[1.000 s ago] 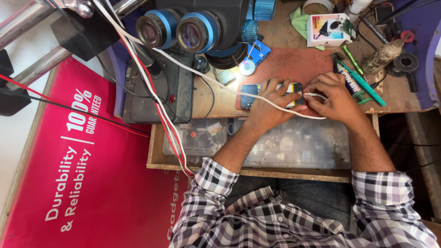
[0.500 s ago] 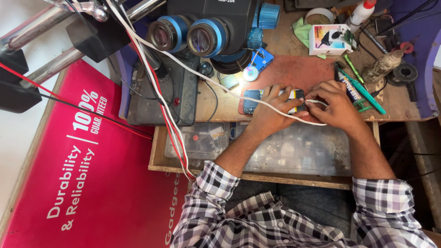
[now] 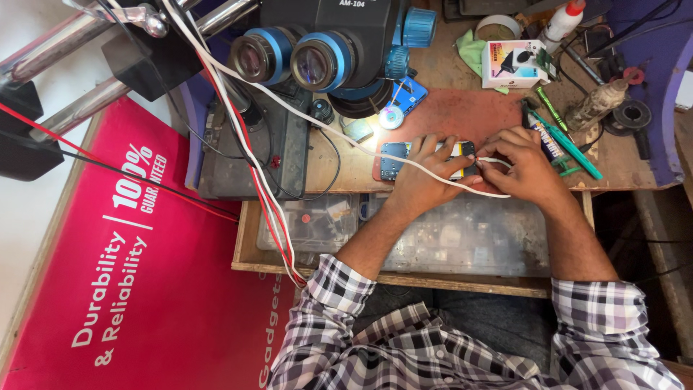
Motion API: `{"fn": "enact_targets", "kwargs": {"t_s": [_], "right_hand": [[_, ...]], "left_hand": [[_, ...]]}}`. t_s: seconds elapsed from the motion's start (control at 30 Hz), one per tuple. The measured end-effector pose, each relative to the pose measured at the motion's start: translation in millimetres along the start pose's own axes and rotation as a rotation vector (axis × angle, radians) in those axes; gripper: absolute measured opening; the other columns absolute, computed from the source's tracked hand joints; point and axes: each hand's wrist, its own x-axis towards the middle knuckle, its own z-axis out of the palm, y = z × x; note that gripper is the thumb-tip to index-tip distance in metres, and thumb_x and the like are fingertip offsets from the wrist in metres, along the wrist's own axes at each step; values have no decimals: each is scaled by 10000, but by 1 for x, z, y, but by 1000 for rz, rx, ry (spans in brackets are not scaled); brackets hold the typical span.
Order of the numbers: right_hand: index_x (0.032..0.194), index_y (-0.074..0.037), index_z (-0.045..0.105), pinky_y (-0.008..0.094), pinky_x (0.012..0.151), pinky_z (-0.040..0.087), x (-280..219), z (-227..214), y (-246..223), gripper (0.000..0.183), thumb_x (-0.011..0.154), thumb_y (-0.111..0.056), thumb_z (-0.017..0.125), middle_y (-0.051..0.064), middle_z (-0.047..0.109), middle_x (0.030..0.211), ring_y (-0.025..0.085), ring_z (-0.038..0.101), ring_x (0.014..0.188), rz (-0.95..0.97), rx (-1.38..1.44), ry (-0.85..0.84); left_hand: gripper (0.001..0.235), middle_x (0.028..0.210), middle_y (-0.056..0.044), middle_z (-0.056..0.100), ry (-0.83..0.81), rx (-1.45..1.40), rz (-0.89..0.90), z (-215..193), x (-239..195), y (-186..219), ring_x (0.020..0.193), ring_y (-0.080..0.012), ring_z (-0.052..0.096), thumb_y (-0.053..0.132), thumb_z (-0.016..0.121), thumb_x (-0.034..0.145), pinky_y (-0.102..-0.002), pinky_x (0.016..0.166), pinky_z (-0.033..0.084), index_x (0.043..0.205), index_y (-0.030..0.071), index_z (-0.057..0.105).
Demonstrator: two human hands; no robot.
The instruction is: The person solders a small electronic component, cleans it with a brush, and then installs it into the chassis of a phone by hand and with a tool.
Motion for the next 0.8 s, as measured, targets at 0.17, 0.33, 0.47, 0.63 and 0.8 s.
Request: {"fn": "enact_targets", "kwargs": {"t_s": [0.17,0.33,0.47,0.63,0.8], "right_hand": [[1005,-98,721,397,971,348,2,0,-1,199,815,-145,756,22,679,1060,236,563,1079,0,11,12],[1004,-94,723,394,989,351,1,-1,-4,184,829,-139,759,24,676,1051,234,564,1072,7,13,19],[996,-93,722,393,990,352,2,-1,-4,166,837,-133,753,22,686,1062,231,566,1077,1,19,10],[1001,-80,716,395,990,351,3,-2,-5,181,829,-127,747,30,681,1059,233,569,1074,-8,11,7],[995,-77,708,396,991,355,3,-3,-6,171,838,-132,746,33,683,1070,237,573,1079,-18,13,5]], "left_hand": [[368,1244,-106,665,5,-5,1,1,0,-1,1148,-329,570,471,767,863,-488,1011,450,1048,154,776],[369,1247,-107,661,-1,-8,-4,1,1,-1,1157,-326,569,476,771,861,-493,1017,445,1038,152,777],[364,1252,-106,663,-18,-11,-7,0,1,-1,1161,-326,564,469,775,864,-494,1020,444,1039,150,779],[368,1264,-119,658,-9,-18,-6,1,1,-2,1167,-335,562,462,785,856,-497,1024,443,1046,147,779],[367,1259,-119,661,-17,-31,-16,1,1,-3,1168,-337,564,451,797,846,-495,1028,445,1049,146,779]]}}
